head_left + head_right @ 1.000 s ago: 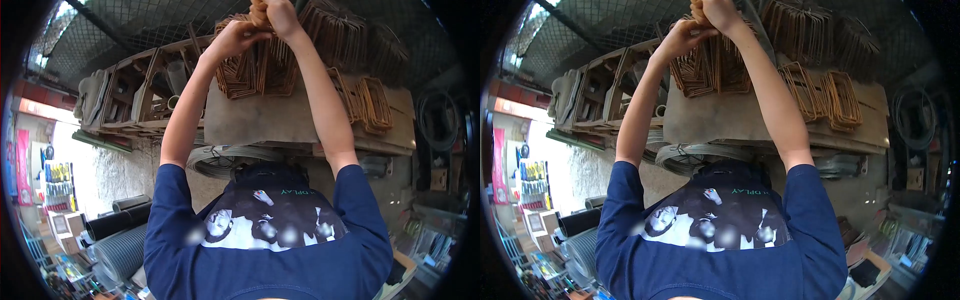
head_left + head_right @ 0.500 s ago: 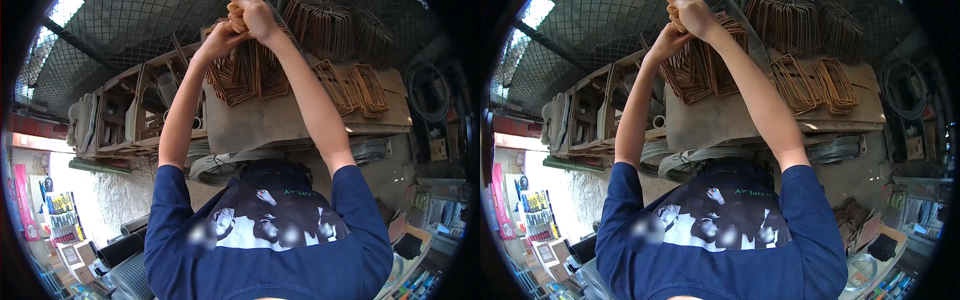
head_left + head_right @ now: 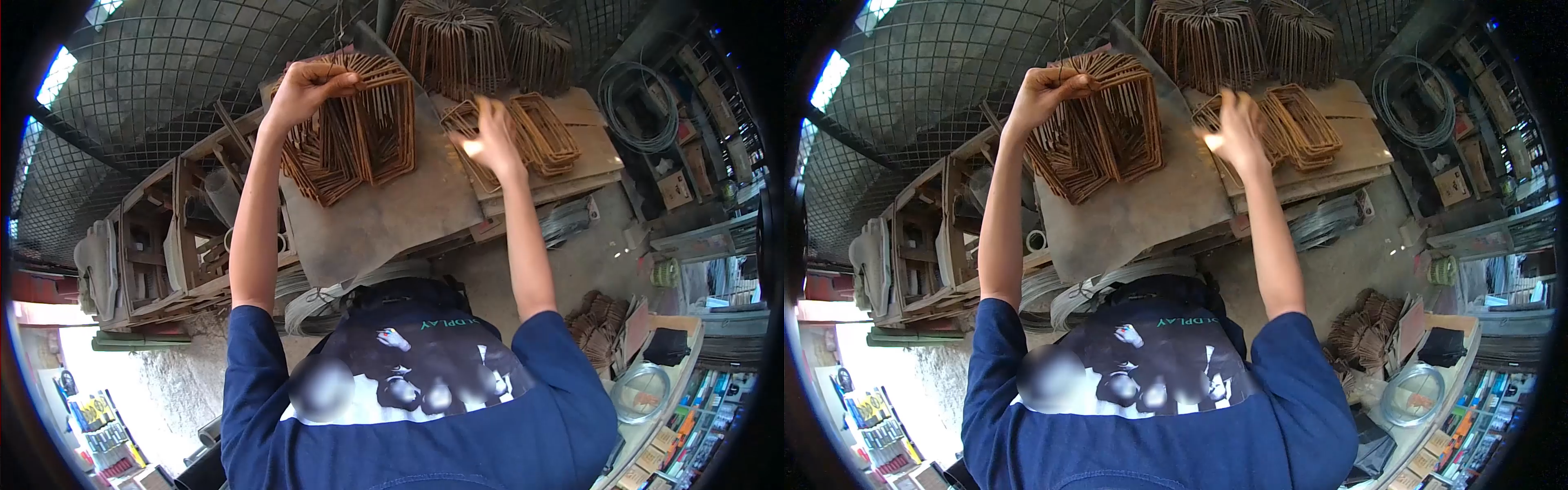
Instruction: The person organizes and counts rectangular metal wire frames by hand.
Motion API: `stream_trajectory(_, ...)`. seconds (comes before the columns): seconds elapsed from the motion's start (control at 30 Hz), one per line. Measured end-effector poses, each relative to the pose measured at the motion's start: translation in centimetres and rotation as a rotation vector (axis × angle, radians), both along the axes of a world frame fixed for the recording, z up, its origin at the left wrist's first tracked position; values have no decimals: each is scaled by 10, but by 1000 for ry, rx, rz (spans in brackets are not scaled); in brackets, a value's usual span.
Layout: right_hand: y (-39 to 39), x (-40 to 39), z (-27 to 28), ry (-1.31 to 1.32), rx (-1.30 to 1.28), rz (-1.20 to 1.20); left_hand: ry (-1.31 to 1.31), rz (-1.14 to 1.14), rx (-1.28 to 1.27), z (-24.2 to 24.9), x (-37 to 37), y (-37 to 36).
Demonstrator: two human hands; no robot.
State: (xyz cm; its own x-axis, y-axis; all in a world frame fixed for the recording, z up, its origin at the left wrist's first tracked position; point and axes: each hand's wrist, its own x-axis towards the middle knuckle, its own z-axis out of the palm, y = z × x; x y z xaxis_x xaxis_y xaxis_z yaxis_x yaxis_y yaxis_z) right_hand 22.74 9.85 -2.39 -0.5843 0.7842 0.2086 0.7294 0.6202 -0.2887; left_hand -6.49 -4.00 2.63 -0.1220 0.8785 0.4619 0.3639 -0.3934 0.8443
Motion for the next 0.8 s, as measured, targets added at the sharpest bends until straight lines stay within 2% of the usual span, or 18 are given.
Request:
stream_trajectory(0.07,-7,25,-15,-223,-144,-91,16,-44,-34,2,-4,4)
stream_trajectory(0.13,-3,37,-41,-292,-133,-77,2,-59,-68,7,-3,5)
stream_trajectory(0.17,-1,39,-54,-297,-135,-77,-28,-59,-71,5,-3,6)
stream_trajectory(0.23,-1,39,-69,-266,118,-54,-37,-59,-109,3,-7,4)
stream_trajectory(0.37,2,37,-75,-269,107,-61,-74,-100,-144,7,-5,0)
stream_trajectory(0.47,-1,23,-69,-230,92,-159,-111,-81,-176,10,-5,-1)
stream_trajectory(0.53,-1,21,-56,-172,-66,-193,-116,-101,-182,8,-7,0)
stream_trajectory(0.73,-1,31,-37,119,-5,-98,-167,-70,-228,9,-8,-2)
stream_trajectory(0.8,1,28,-15,423,-45,-39,-208,-57,-242,7,-8,-2)
